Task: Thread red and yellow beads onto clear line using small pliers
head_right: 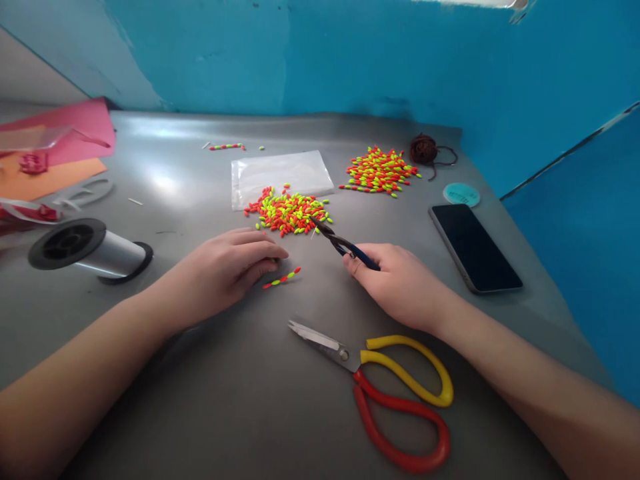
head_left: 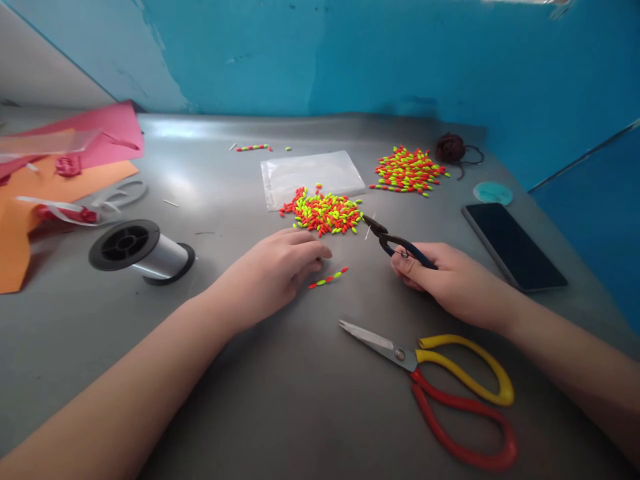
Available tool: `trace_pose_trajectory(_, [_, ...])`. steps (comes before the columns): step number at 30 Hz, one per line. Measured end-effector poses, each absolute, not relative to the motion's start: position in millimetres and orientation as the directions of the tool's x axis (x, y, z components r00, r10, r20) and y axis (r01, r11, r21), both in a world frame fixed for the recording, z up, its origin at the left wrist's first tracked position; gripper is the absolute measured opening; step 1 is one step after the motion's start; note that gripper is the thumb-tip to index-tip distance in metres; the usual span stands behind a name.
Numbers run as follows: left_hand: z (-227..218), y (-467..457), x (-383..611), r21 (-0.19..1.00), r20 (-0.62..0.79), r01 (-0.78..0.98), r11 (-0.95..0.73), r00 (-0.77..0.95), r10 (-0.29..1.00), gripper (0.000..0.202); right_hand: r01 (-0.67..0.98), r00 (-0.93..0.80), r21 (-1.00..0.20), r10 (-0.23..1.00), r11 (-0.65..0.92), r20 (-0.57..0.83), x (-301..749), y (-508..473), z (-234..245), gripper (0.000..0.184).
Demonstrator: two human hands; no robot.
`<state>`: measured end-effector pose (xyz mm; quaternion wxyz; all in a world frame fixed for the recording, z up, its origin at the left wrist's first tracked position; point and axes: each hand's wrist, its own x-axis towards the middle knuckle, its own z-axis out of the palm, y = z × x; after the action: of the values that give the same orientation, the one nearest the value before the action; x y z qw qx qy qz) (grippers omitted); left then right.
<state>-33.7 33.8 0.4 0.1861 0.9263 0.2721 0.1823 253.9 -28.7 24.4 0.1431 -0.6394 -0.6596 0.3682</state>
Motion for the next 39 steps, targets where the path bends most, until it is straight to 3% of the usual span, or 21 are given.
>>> trace_pose_trajectory(8, [2.8, 36.8, -35.7, 0.412, 0.231, 0.415, -0.811, 0.814, 0.533, 0.033, 0.739, -0.141, -0.668, 0.949, -0.089, -0.282, 253.3, -28.9, 24.0, 0.043])
trace_pose_trajectory(15, [-0.5, 34.8, -34.1, 0.455, 0.258, 0.45, -0.768, 0.759, 0.598, 0.03, 0.74, -0.135, -0.666, 0.95, -0.092, -0.28, 254.3, -29.0, 23.2, 0.044])
trace_pose_trajectory(17, [0.7, 31.7, -31.9, 0.566, 0.251, 0.466, -0.681, 0.689, 0.68, 0.025, 0.739, -0.133, -0.668, 0.951, -0.092, -0.279, 254.4, -28.8, 22.8, 0.044])
trace_pose_trajectory(19, [3.8, 28.2, -28.9, 0.765, 0.193, 0.417, -0.49, 0.578, 0.793, 0.017, 0.737, -0.136, -0.67, 0.951, -0.089, -0.276, 254.6, -28.9, 22.7, 0.044])
trace_pose_trajectory(22, [10.5, 24.9, -24.4, 0.992, -0.01, 0.121, -0.045, 0.422, 0.907, 0.015, 0.736, -0.139, -0.671, 0.952, -0.085, -0.274, 255.2, -29.4, 23.0, 0.044])
trace_pose_trajectory(25, [15.9, 25.1, -21.1, 0.909, -0.256, -0.222, 0.353, 0.37, 0.893, 0.02, 0.737, -0.139, -0.67, 0.951, -0.086, -0.275, 255.4, -29.9, 23.4, 0.044])
trace_pose_trajectory(27, [17.1, 25.9, -19.5, 0.804, -0.352, -0.354, 0.477, 0.363, 0.863, 0.021, 0.738, -0.14, -0.67, 0.951, -0.085, -0.274, 255.2, -30.0, 23.5, 0.045])
trace_pose_trajectory(32, [13.2, 25.1, -17.7, 0.725, -0.41, -0.418, 0.548, 0.377, 0.831, 0.021, 0.75, -0.153, -0.658, 0.95, -0.068, -0.273, 255.7, -29.2, 23.2, 0.045])
trace_pose_trajectory(36, [11.9, 23.7, -18.2, 0.748, -0.394, -0.396, 0.533, 0.382, 0.836, 0.021, 0.768, -0.178, -0.639, 0.943, -0.046, -0.282, 255.3, -29.5, 25.4, 0.043])
trace_pose_trajectory(39, [13.4, 22.2, -17.3, 0.784, -0.379, -0.349, 0.513, 0.385, 0.842, 0.022, 0.827, -0.255, -0.559, 0.927, 0.062, -0.275, 251.9, -31.4, 28.3, 0.037])
